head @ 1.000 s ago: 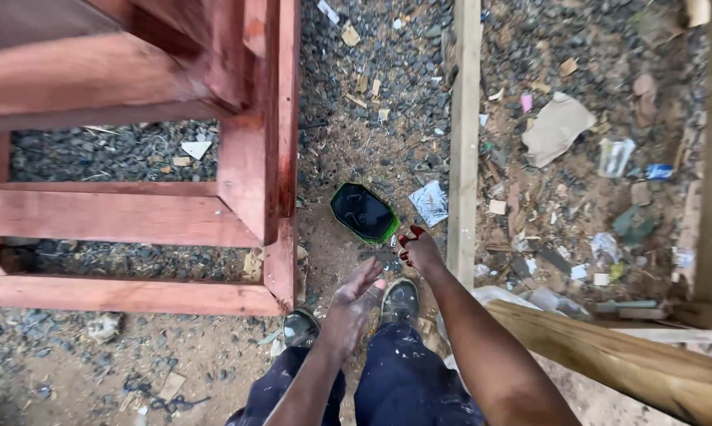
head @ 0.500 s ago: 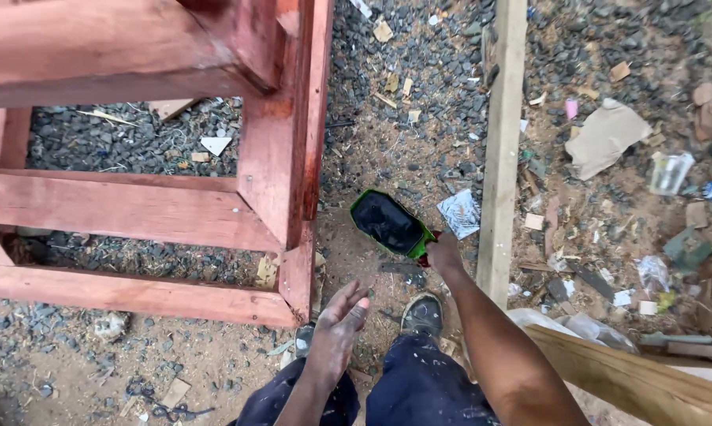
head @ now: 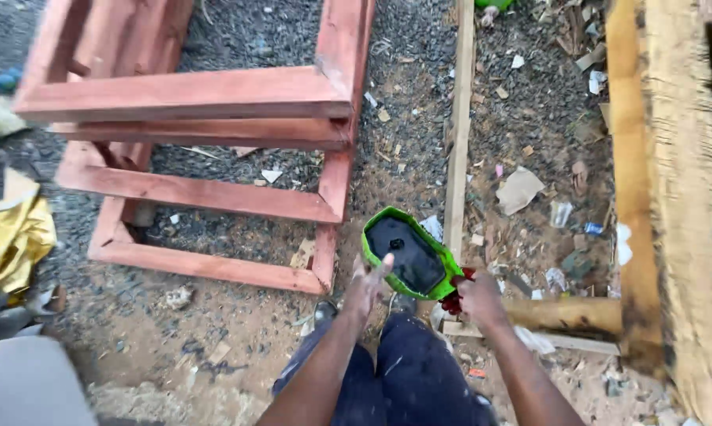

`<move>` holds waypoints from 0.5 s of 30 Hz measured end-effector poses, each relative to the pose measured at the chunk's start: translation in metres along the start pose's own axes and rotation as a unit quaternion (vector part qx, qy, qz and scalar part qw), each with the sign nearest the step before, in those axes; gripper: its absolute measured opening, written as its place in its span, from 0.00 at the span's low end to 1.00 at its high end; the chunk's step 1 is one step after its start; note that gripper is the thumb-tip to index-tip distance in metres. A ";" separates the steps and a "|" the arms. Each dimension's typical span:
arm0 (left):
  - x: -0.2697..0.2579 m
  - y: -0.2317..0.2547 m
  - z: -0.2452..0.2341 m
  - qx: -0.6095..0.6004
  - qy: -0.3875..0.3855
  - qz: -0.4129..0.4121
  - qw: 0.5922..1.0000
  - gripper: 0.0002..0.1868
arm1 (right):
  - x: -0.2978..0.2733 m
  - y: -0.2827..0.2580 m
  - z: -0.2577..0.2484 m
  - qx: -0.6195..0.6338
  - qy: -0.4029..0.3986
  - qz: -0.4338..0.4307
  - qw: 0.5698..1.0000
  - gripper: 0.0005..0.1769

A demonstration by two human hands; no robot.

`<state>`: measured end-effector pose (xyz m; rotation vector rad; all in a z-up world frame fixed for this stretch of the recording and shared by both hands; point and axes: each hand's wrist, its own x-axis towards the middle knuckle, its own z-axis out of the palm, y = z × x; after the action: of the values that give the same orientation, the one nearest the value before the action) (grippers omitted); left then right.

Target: Applying wood stain to a wooden frame using a cloth rag

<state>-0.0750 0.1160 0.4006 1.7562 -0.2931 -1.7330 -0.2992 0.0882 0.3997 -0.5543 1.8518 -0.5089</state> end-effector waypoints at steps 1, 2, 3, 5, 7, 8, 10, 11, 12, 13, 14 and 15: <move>-0.006 0.002 -0.005 -0.001 -0.004 0.001 1.000 0.64 | -0.027 -0.014 0.001 0.000 0.003 -0.002 1.000 0.13; -0.009 0.003 -0.011 -0.065 -0.018 0.007 0.998 0.62 | -0.053 -0.027 0.002 0.032 -0.010 0.011 0.999 0.14; -0.017 0.002 -0.017 -0.131 -0.027 0.014 0.991 0.60 | -0.081 -0.038 0.003 0.063 -0.029 0.023 0.997 0.15; -0.096 0.058 -0.020 -0.166 -0.040 0.034 0.985 0.58 | -0.075 -0.008 -0.015 0.137 -0.090 0.029 0.986 0.15; -0.121 0.076 -0.027 -0.201 -0.050 0.047 0.977 0.57 | -0.084 -0.006 -0.020 0.207 -0.151 0.042 0.966 0.14; -0.111 0.064 -0.032 -0.207 -0.042 0.069 0.975 0.54 | -0.101 -0.016 -0.017 0.177 -0.166 0.027 0.970 0.13; -0.111 0.055 -0.039 -0.214 -0.030 0.094 0.972 0.54 | -0.131 -0.031 -0.012 0.146 -0.187 0.010 0.971 0.12; -0.116 0.064 -0.039 -0.222 -0.009 0.139 0.965 0.51 | -0.140 -0.042 -0.008 0.125 -0.193 0.002 0.973 0.12; -0.119 0.073 -0.039 -0.229 0.013 0.183 0.956 0.48 | -0.147 -0.052 -0.004 0.104 -0.199 -0.005 0.974 0.13; -0.121 0.071 -0.044 -0.229 0.015 0.182 0.956 0.48 | -0.168 -0.068 0.001 0.103 -0.201 -0.003 0.974 0.13; -0.122 0.067 -0.049 -0.226 0.019 0.201 0.953 0.47 | -0.188 -0.083 0.006 -0.225 -0.075 -0.076 0.969 0.17; -0.121 0.066 -0.052 -0.224 0.023 0.222 0.949 0.46 | -0.206 -0.101 0.010 -0.523 0.059 -0.147 0.838 0.23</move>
<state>-0.0196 0.1498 0.5324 1.2779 -0.2286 -1.3064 -0.2131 0.1289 0.6087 -1.5761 2.0728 0.3663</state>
